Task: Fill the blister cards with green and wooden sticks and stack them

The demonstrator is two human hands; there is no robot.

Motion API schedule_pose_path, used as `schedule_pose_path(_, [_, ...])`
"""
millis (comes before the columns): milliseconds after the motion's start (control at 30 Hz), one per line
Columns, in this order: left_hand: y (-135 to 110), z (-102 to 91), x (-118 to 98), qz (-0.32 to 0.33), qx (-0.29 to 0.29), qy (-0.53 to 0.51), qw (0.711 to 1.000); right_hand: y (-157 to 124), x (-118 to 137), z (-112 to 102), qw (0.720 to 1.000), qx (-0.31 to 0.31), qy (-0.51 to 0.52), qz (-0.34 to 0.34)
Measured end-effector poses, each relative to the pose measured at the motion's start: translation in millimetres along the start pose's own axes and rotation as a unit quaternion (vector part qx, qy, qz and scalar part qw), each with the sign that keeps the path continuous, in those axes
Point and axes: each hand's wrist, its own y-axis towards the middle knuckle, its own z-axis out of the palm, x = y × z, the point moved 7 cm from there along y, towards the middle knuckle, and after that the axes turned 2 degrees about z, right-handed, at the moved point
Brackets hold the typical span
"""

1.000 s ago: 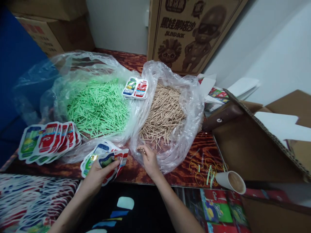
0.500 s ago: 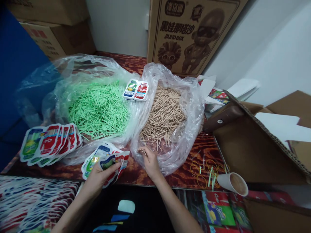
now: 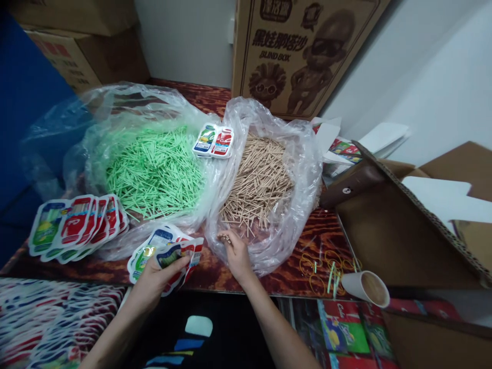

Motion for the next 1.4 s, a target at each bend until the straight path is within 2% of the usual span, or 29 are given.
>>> schedule_pose_path(800, [-2.6,5.1,-4.8,-0.016,0.008,-0.013,1.000,0.1,-1.3,-0.3,1.000,-0.004,0.011,0.013])
schedule_pose_path(1033, [-2.0,1.6,-4.1,-0.003,-0.018,-0.004,1.000,0.1,-1.6,-0.5,1.000,-0.008,0.005,0.012])
schedule_pose_path(1400, [-6.2,3.0,-3.0,-0.021,-0.002,-0.004,1.000,0.3,1.4,-1.1,1.000,-0.011,0.005,0.012])
